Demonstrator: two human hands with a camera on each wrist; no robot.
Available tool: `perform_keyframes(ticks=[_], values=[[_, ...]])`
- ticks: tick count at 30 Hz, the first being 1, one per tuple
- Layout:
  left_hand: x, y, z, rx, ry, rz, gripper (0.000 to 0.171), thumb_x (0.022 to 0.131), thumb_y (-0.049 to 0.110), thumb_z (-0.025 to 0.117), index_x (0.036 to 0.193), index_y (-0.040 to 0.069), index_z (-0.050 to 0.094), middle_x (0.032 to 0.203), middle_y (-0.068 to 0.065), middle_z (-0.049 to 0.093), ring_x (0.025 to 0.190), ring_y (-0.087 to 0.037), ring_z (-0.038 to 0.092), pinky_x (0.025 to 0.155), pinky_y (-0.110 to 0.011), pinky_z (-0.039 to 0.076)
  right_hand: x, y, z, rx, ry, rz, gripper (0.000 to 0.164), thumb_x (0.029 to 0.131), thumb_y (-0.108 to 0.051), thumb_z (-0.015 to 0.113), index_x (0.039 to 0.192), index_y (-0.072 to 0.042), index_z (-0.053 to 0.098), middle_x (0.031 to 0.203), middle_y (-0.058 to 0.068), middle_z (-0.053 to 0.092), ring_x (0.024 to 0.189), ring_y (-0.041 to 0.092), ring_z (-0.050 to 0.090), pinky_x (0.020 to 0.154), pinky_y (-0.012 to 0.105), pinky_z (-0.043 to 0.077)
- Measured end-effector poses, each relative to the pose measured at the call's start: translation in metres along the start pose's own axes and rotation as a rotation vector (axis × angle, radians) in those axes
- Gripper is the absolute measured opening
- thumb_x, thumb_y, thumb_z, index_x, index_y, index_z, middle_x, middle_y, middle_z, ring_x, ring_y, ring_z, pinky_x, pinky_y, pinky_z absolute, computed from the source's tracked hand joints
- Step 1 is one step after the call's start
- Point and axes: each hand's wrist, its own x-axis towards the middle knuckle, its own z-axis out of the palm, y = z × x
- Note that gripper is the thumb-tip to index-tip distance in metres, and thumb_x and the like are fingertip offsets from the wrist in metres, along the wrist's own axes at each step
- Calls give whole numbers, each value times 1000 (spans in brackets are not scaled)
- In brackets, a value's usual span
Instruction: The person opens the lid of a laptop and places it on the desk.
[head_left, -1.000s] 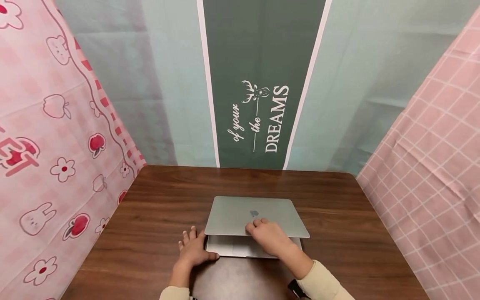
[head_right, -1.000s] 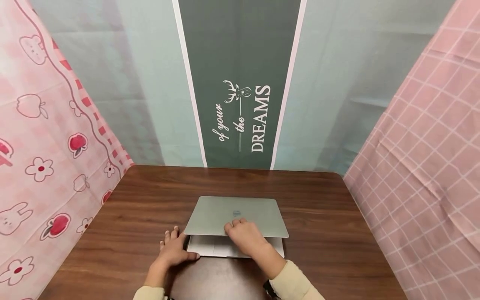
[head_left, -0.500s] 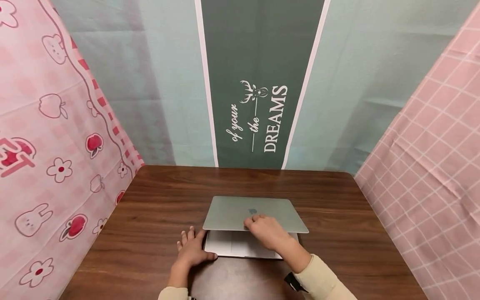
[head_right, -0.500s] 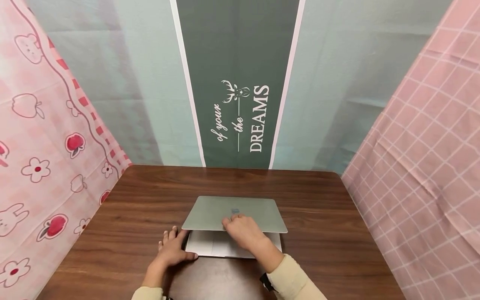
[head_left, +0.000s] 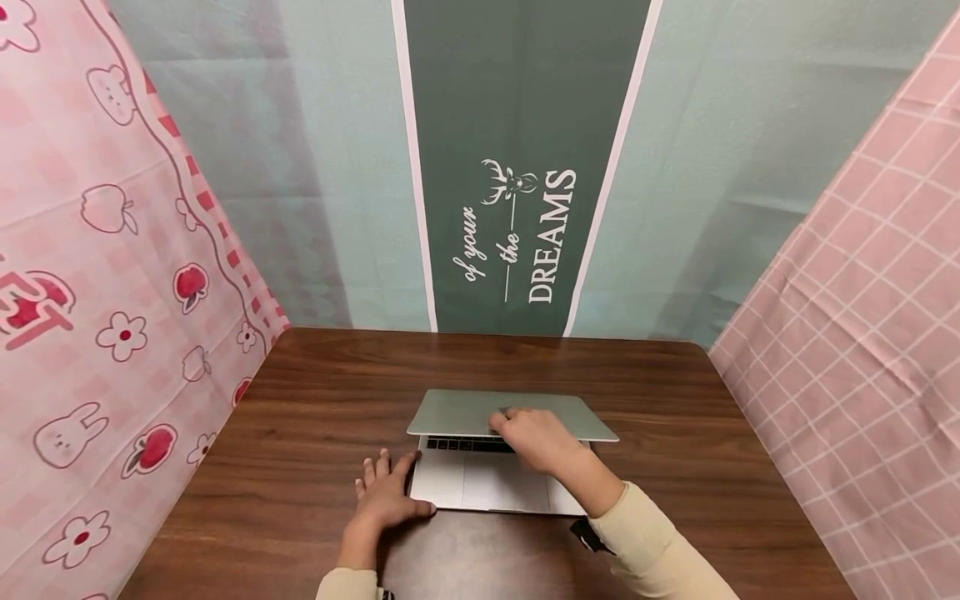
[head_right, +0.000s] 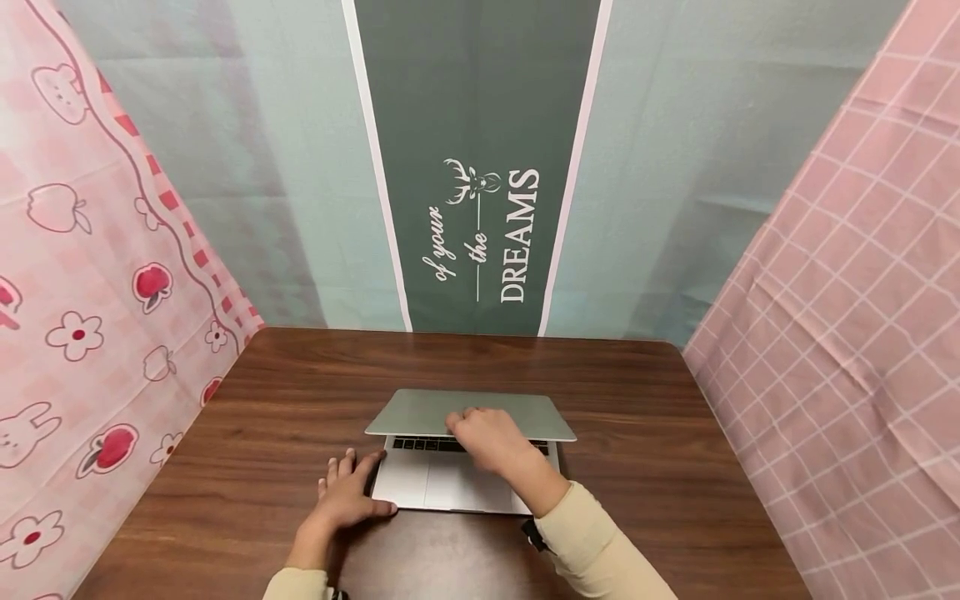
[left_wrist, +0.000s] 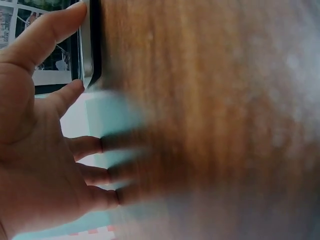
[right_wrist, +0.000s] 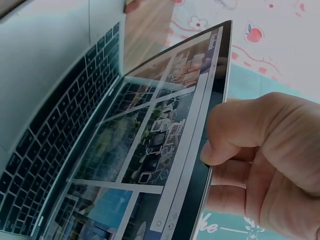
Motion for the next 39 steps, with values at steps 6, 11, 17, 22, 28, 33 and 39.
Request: perform_keyframes(ticks=[6,11,17,22,28,33,39], values=[[-1,2,-2,-2,-14,-12,90,56,39,83,135,15,48,143,-35,19,129,-57,5,94,-72,8,5,5,-5,21,12,5,29,73,8,69,84,-11,51,71,1,53,59,19,57,45,31,44],[-1,6,-5,9,-17,-14,91,55,40,83,135,15,47,142,-35,20,128,-57,7,94,-72,10,8,11,-9,3,17,21,29,73,8,69,87,-11,52,71,3,53,58,19,55,43,32,43],[0,8,-5,11,-17,-25,92,54,39,84,135,15,47,142,-34,20,128,-58,7,94,-72,10,11,19,-13,-68,25,27,25,77,4,68,91,-12,54,68,1,49,51,14,47,39,28,37],[1,8,-5,10,-8,-27,92,52,38,85,133,16,48,141,-34,22,127,-58,8,93,-72,11,14,25,-16,-111,73,39,21,78,4,65,87,-13,55,62,-1,45,48,13,45,36,28,33],[1,8,-6,23,-10,-34,92,53,38,86,133,16,49,141,-33,22,127,-58,9,93,-72,12,15,38,-17,-123,226,20,27,73,6,64,88,-17,65,63,-3,51,51,13,51,35,27,31],[0,8,-7,41,-8,-33,92,52,39,86,133,16,49,140,-33,24,127,-58,11,92,-72,14,15,49,-11,-145,352,-39,32,71,6,64,93,-18,67,68,-3,58,56,13,56,34,24,29],[1,8,-7,75,-1,-19,92,50,42,86,131,17,50,137,-32,27,125,-57,17,89,-72,19,17,59,-6,-143,461,-74,34,73,9,61,97,-16,65,73,-1,60,60,17,57,35,27,34]])
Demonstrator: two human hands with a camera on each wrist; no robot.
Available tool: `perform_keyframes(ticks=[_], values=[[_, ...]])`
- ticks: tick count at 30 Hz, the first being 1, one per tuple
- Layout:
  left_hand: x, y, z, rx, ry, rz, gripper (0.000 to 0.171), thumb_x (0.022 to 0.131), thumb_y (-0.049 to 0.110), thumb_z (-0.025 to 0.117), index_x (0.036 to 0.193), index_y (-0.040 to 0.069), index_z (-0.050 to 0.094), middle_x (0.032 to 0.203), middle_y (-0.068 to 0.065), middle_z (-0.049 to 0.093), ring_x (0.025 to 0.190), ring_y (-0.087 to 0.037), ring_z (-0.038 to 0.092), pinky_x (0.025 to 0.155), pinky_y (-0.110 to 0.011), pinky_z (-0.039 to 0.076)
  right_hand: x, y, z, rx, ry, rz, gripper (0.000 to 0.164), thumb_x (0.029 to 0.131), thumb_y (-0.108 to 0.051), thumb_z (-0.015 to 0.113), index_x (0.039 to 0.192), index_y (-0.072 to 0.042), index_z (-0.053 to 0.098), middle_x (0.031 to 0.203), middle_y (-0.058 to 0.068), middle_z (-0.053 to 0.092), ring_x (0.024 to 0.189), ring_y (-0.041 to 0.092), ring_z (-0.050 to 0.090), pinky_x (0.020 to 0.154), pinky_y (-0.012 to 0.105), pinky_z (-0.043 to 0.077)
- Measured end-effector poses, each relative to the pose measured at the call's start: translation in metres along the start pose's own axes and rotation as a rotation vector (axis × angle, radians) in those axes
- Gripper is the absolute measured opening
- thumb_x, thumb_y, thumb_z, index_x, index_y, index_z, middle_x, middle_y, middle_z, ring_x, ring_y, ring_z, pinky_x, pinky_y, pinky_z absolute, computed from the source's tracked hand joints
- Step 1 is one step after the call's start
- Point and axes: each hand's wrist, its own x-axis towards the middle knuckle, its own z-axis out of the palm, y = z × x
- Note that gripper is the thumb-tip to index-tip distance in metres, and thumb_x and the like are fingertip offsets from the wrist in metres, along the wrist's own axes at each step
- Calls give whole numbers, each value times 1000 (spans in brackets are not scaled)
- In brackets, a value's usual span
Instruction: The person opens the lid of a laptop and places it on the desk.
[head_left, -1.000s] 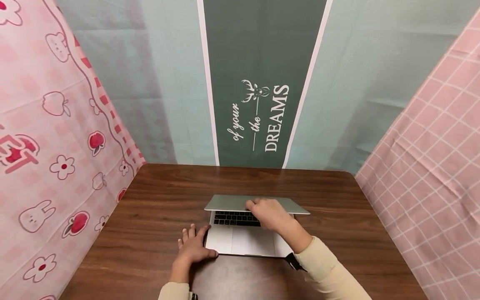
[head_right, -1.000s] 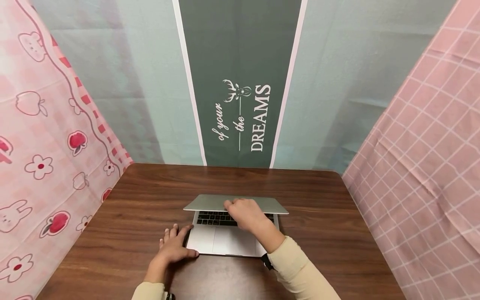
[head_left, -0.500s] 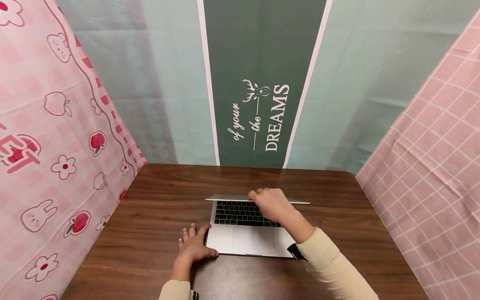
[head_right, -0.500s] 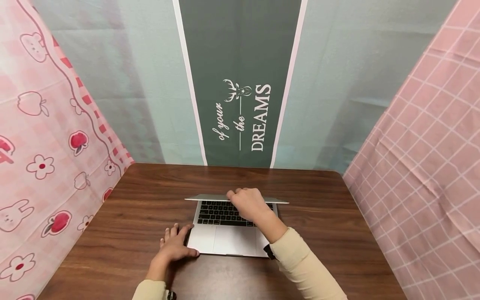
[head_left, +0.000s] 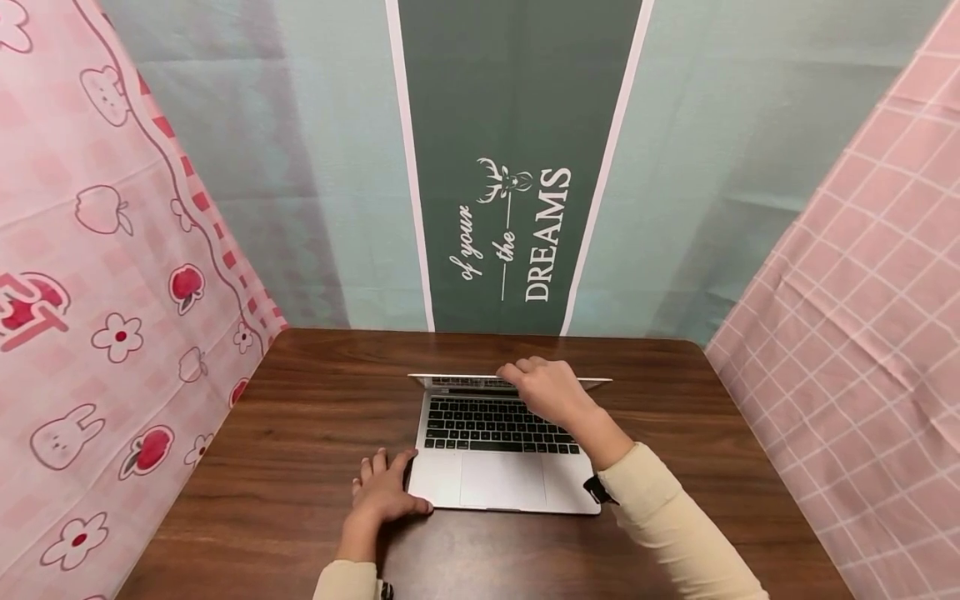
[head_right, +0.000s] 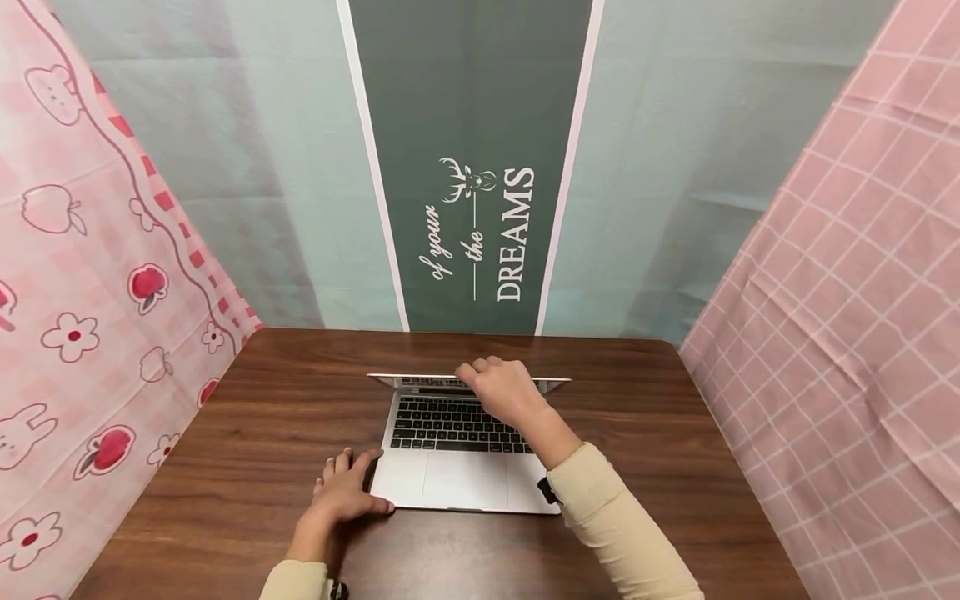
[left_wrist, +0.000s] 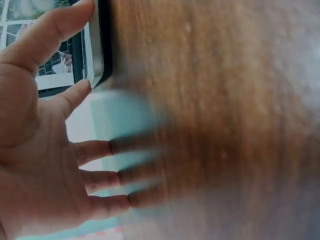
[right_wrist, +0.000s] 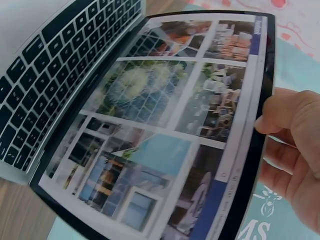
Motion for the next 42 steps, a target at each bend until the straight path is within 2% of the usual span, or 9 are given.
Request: perform_keyframes(ticks=[4,10,17,22,26,31,36,42], values=[[1,0,-1,13,-4,-3,92,49,43,86,131,17,50,135,-31,29,124,-54,19,88,-71,22,1,4,4,11,28,5,32,77,7,63,102,-14,66,81,2,64,67,20,61,41,29,41],[3,2,-1,17,-12,-14,93,48,44,87,130,18,51,130,-28,30,122,-52,21,85,-68,25,4,9,9,-1,12,50,34,79,8,61,106,-12,67,88,4,66,75,22,62,52,31,48],[5,1,3,15,-8,-21,93,46,45,87,129,19,51,128,-27,31,119,-49,24,81,-65,29,8,17,18,-15,57,82,34,76,8,62,103,-11,65,85,6,64,67,23,59,50,32,44],[4,-2,4,2,-7,-23,93,47,44,87,130,19,51,133,-28,30,123,-51,20,84,-68,25,10,21,25,5,89,108,37,73,7,66,104,-11,63,86,6,64,69,23,59,50,34,42],[4,-2,4,-11,-3,-18,93,48,43,87,130,19,51,135,-29,28,125,-53,17,87,-69,21,13,25,30,15,107,127,35,75,6,65,106,-10,63,88,6,65,68,24,59,48,34,40],[4,-1,3,-26,0,-15,93,49,43,86,131,18,51,137,-31,26,126,-54,15,90,-71,18,21,32,34,9,125,159,31,78,6,61,104,-10,64,85,7,65,60,23,56,43,32,35],[3,-1,2,-31,-5,-13,93,49,42,86,131,17,50,138,-31,26,126,-55,15,90,-71,17,25,35,35,-1,102,186,33,76,6,63,105,-10,63,84,7,65,57,23,54,43,33,34],[3,-2,3,-26,6,-22,93,49,42,86,131,18,50,138,-30,26,127,-54,15,91,-70,17,30,39,42,-25,83,215,31,78,3,64,106,-11,62,86,7,65,62,24,56,48,35,39]])
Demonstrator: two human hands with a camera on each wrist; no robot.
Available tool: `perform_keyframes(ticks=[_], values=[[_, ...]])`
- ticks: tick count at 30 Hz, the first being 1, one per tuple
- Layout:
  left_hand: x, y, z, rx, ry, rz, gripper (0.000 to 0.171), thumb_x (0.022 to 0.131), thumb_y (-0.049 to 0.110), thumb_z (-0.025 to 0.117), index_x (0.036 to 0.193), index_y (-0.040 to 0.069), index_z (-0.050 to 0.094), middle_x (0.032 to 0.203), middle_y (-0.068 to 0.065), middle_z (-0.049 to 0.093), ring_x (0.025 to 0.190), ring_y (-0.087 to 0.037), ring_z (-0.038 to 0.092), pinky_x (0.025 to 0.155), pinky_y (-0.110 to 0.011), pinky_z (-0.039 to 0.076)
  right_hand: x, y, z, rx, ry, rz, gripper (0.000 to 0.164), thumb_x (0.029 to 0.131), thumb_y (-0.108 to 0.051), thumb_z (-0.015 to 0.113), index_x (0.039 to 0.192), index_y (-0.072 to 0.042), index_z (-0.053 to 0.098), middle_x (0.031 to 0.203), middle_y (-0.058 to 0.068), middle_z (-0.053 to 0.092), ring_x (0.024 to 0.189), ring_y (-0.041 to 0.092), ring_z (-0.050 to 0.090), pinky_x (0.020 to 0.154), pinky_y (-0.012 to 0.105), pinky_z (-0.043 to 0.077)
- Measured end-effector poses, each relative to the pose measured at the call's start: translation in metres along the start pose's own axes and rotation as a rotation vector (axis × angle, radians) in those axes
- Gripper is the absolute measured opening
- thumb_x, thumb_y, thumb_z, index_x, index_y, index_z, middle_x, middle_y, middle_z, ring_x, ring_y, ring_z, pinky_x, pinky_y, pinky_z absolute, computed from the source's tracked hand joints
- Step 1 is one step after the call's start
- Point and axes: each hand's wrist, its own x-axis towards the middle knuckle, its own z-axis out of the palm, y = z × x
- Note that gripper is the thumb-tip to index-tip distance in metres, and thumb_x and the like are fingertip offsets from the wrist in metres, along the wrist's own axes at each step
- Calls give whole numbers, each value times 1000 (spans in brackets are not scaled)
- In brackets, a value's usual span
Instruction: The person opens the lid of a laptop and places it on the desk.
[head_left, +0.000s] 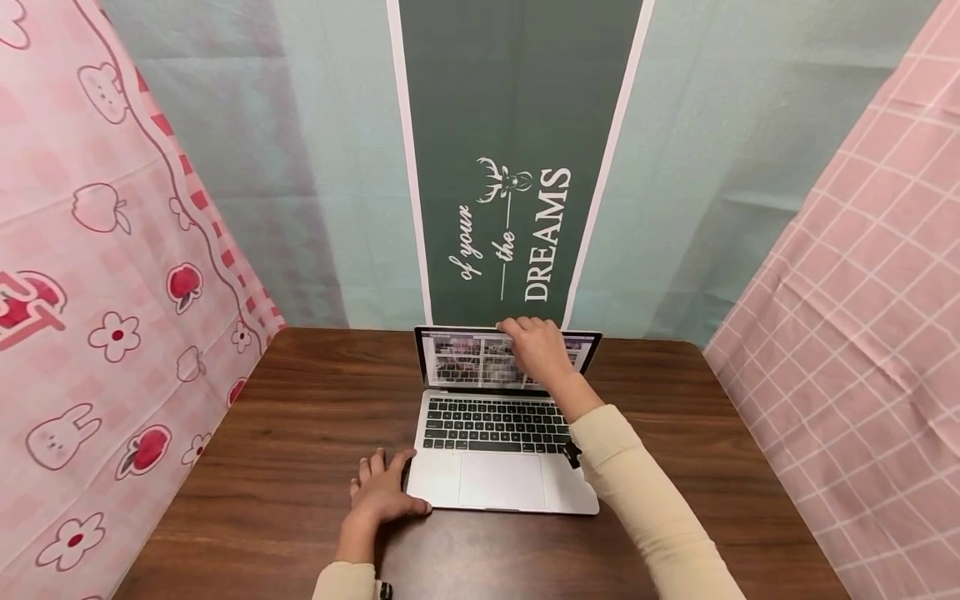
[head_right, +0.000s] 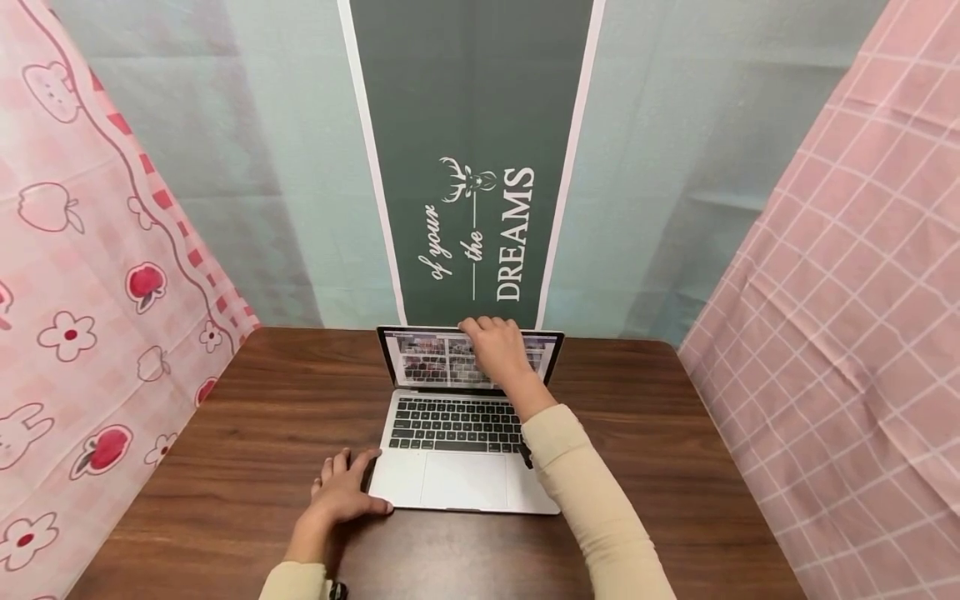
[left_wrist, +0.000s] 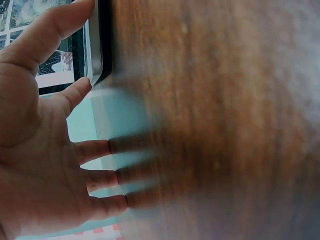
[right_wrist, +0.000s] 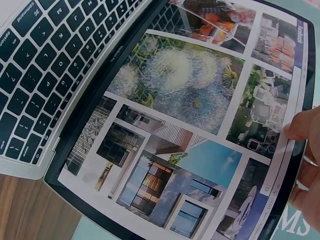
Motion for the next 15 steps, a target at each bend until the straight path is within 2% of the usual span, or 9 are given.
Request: perform_keyframes(ticks=[9,15], values=[[1,2,-2,-19,-7,-2,93,49,41,86,132,19,50,139,-30,26,127,-55,14,91,-70,17,10,6,14,26,30,81,26,83,0,59,106,-11,63,88,9,66,65,26,56,54,39,40],[0,-1,0,-9,-4,-10,93,49,42,86,131,19,51,138,-30,26,127,-53,15,91,-70,18,13,2,21,43,-15,193,29,83,-1,62,110,-12,61,98,10,65,85,30,59,80,46,42]])
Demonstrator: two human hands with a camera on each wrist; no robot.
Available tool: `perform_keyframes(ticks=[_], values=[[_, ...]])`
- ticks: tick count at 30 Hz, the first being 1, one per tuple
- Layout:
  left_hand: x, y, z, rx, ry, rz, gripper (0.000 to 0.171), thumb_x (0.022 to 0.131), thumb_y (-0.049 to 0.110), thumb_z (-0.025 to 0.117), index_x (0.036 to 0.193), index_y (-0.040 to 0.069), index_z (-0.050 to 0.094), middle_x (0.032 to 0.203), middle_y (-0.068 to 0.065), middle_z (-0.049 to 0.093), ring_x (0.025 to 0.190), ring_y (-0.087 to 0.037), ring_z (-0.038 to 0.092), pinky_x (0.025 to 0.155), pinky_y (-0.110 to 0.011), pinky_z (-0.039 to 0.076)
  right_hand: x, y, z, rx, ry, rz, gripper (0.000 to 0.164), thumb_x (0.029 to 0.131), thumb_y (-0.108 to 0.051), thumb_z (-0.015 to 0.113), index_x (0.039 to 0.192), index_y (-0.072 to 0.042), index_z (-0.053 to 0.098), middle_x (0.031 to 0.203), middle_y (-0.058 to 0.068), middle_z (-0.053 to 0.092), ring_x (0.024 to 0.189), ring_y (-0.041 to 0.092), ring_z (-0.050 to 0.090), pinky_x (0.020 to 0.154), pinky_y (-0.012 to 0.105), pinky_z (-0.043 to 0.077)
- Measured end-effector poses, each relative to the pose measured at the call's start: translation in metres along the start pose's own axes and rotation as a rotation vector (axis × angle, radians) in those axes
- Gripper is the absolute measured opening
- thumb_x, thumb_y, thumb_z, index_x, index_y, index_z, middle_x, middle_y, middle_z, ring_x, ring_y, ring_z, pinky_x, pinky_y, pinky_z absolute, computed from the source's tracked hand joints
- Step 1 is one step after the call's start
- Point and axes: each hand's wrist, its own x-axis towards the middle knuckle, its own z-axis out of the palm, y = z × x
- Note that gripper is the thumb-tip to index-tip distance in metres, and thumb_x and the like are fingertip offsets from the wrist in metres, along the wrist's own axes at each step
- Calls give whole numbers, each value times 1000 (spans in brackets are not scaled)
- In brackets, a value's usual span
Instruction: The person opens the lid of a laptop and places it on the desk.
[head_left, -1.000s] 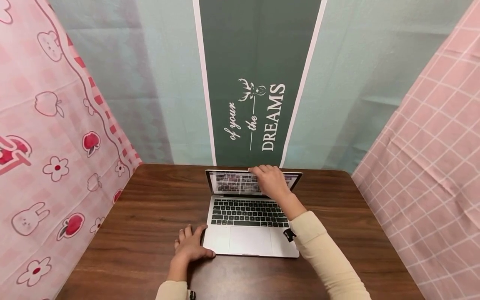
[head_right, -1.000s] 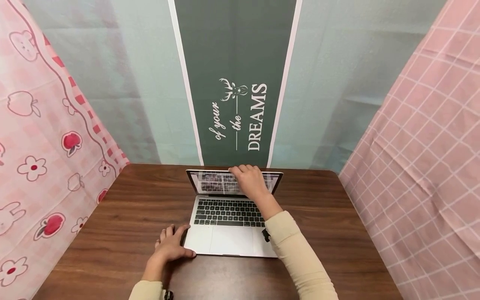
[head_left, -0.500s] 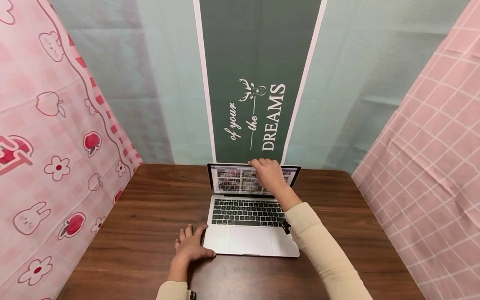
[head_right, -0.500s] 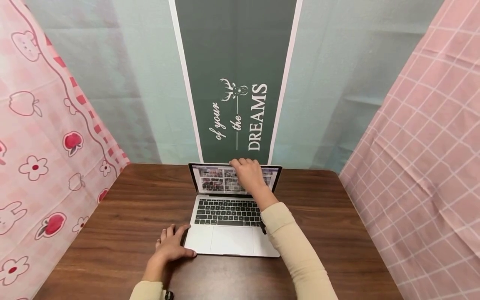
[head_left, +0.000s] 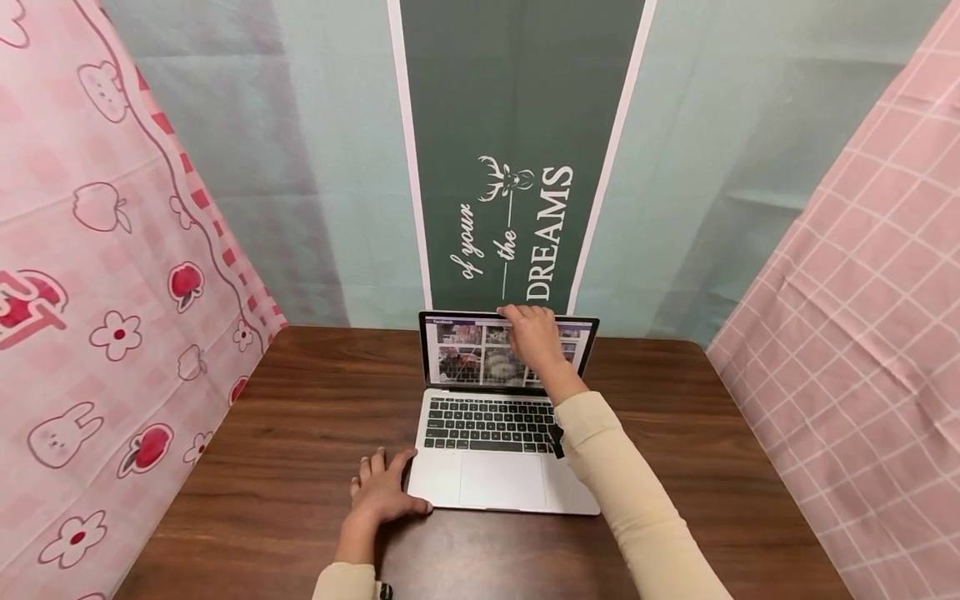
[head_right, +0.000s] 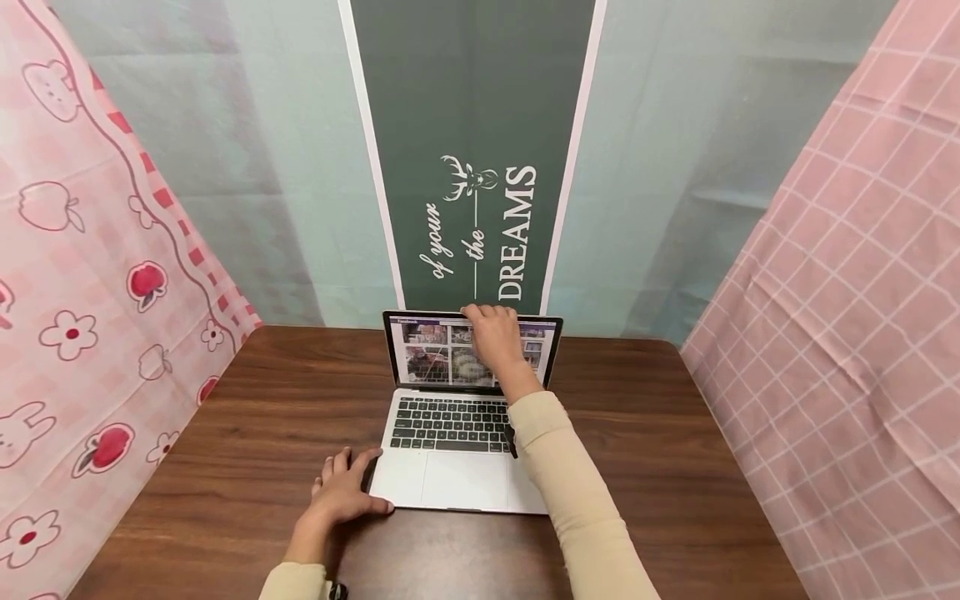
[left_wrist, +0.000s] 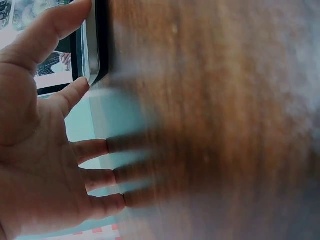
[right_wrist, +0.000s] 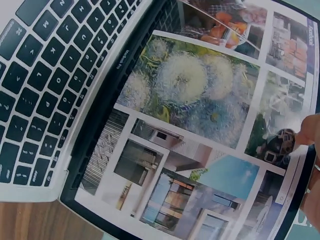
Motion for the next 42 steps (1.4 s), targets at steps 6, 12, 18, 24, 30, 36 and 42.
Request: perform_keyframes(ticks=[6,12,18,24,30,36,42], values=[[-1,-2,0,-5,-1,-3,93,49,42,86,132,18,50,138,-30,26,127,-54,14,91,-70,17,6,-4,9,0,-30,83,34,82,-1,64,114,-11,60,109,12,63,100,33,56,98,52,31],[-2,-1,-4,-9,11,-2,94,49,43,86,132,18,50,139,-30,26,127,-54,14,91,-69,17,14,0,17,-11,-52,88,36,84,-2,63,119,-12,58,112,11,61,103,32,53,99,48,31],[-5,0,-3,-19,14,-4,93,49,41,86,132,18,51,139,-30,27,127,-53,15,91,-69,17,19,5,21,-25,-140,113,39,87,-3,59,124,-12,56,117,11,59,109,30,51,103,46,27],[-5,0,-4,-24,10,-10,93,49,40,86,132,18,51,139,-31,26,127,-54,14,90,-70,17,25,9,25,-17,-187,135,39,88,-4,58,126,-13,56,120,11,58,112,30,50,105,45,23],[-3,-1,-3,-13,-2,-13,93,49,43,86,132,19,51,139,-31,25,127,-55,13,90,-70,17,31,17,29,6,-250,149,40,89,-5,59,128,-13,55,123,11,56,114,30,49,106,45,23],[-4,-2,-1,-13,0,-11,93,49,42,86,132,19,51,140,-30,25,127,-55,13,91,-70,16,36,23,32,-43,-313,163,43,89,-10,59,131,-16,54,127,10,55,113,31,50,103,48,26],[-2,-1,0,-24,0,-8,93,49,42,86,132,18,51,140,-30,25,127,-54,13,91,-69,16,38,25,34,-96,-333,183,43,90,-14,59,132,-18,53,126,11,55,112,32,51,101,48,30]])
